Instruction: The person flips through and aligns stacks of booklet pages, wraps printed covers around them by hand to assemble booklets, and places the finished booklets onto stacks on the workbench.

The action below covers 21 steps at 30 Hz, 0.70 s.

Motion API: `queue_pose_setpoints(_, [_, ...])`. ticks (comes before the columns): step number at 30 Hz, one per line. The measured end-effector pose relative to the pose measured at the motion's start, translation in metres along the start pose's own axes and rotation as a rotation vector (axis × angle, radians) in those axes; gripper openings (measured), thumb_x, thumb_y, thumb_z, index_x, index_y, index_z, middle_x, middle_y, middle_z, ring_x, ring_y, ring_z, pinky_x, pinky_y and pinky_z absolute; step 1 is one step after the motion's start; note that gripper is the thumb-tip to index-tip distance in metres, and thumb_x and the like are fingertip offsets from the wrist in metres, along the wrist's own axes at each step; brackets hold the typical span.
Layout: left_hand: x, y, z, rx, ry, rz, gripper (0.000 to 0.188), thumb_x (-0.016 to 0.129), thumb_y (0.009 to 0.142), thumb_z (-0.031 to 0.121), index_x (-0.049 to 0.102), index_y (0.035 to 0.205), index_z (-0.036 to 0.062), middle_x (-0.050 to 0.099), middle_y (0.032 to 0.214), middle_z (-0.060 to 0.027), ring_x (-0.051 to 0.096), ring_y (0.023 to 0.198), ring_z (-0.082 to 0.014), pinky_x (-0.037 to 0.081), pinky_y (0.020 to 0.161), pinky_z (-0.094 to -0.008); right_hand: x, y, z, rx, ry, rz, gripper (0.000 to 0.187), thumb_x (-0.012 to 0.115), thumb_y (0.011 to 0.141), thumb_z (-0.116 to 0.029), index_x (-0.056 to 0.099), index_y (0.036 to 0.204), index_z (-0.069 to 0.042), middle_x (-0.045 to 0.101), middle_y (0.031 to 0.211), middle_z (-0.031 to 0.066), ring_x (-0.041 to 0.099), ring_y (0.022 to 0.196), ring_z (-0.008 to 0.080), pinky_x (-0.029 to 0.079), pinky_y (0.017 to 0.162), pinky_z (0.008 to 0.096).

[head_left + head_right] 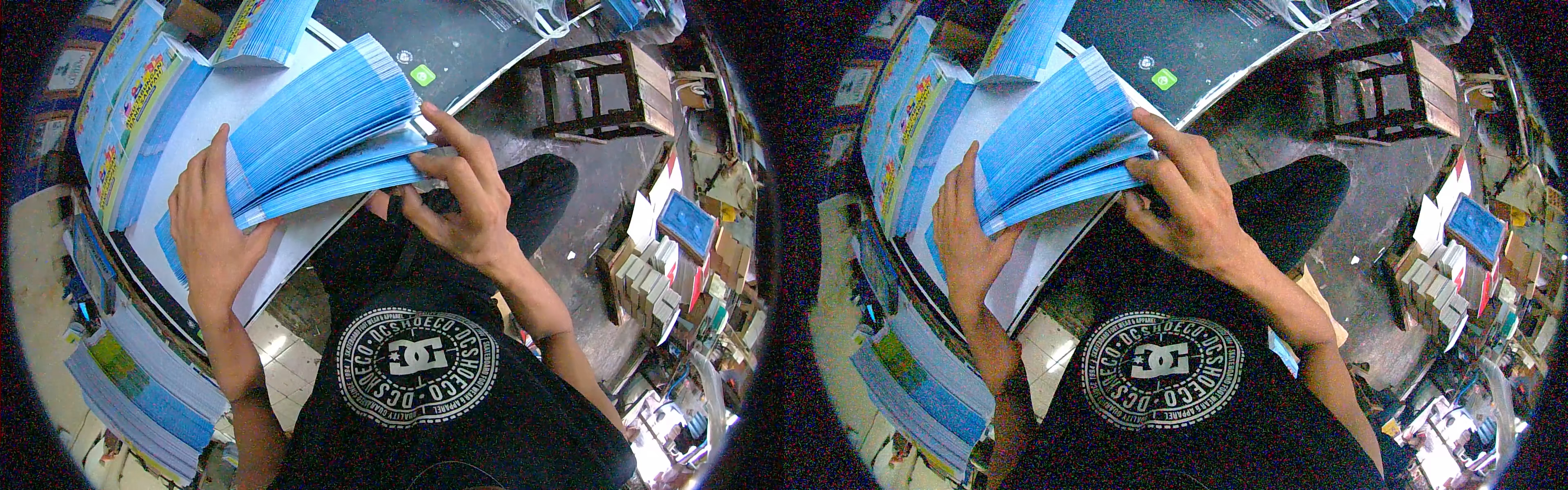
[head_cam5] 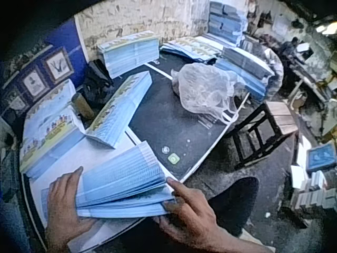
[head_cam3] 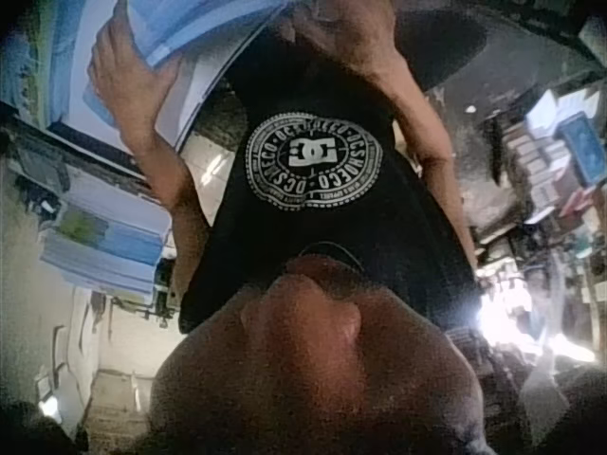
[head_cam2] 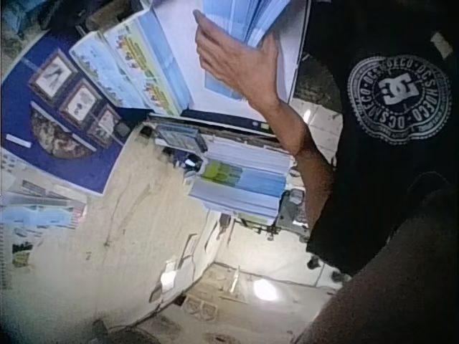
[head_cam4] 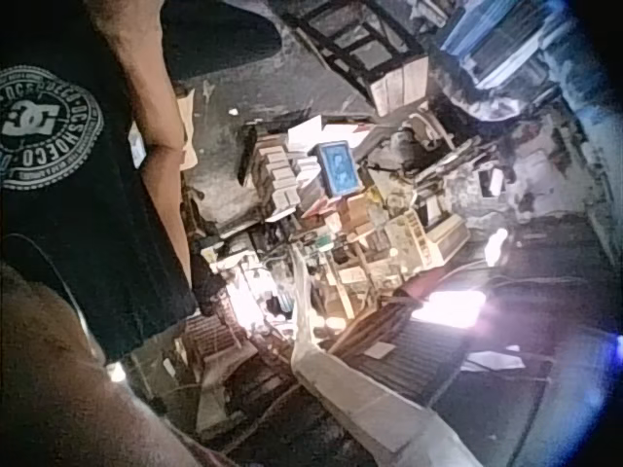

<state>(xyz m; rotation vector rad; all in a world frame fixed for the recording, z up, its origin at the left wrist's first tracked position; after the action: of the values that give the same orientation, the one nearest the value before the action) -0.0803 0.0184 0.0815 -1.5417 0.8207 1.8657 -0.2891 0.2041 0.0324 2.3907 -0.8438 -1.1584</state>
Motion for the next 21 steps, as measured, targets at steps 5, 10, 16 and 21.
queue_pose_setpoints(5, [0.000,0.000,0.000,0.010,0.002,0.006,0.109,0.092,0.059,0.027,0.040,0.155,0.0141,0.056,0.135,-0.0145,0.054,0.125,-0.0343,0.040,0.106,-0.0468,0.000,-0.002,-0.003,0.023,-0.003,0.010,0.042,0.083,0.070,-0.006,0.065,0.108,-0.004,0.059,0.128,0.0208,0.064,0.105,0.0353,0.055,0.086,0.0407])
queue_pose_setpoints(10, [-0.002,0.001,0.000,0.019,-0.002,0.000,0.108,0.091,0.060,0.026,0.041,0.154,0.0139,0.055,0.135,-0.0152,0.054,0.125,-0.0349,0.040,0.105,-0.0471,-0.002,-0.002,-0.005,0.162,0.087,-0.023,0.042,0.084,0.070,-0.008,0.066,0.109,-0.006,0.058,0.121,0.0192,0.062,0.104,0.0353,0.055,0.085,0.0405])
queue_pose_setpoints(16, [-0.001,-0.001,0.000,0.014,0.011,-0.008,0.107,0.090,0.062,0.029,0.040,0.155,0.0133,0.055,0.136,-0.0161,0.053,0.126,-0.0357,0.040,0.105,-0.0475,0.000,0.004,0.000,0.043,-0.015,-0.013,0.043,0.085,0.071,-0.015,0.066,0.109,-0.008,0.054,0.138,0.0212,0.056,0.118,0.0382,0.047,0.098,0.0466])
queue_pose_setpoints(21, [-0.002,-0.001,0.000,0.013,0.001,-0.007,0.106,0.089,0.063,0.031,0.040,0.155,0.0132,0.055,0.136,-0.0165,0.053,0.126,-0.0361,0.039,0.105,-0.0475,0.004,0.003,0.003,-0.002,-0.050,-0.018,0.042,0.084,0.071,-0.018,0.065,0.106,-0.008,0.048,0.153,0.0213,0.055,0.124,0.0406,0.044,0.103,0.0485])
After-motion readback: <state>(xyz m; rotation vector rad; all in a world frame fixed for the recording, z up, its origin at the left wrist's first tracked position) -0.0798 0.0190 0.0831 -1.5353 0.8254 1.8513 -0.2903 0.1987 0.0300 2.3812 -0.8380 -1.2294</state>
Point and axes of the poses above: each hand's wrist, its own y-axis towards the middle knuckle, its own x-axis out of the palm, z = x × y, the point moved 1 cm from there along y, towards the middle knuckle
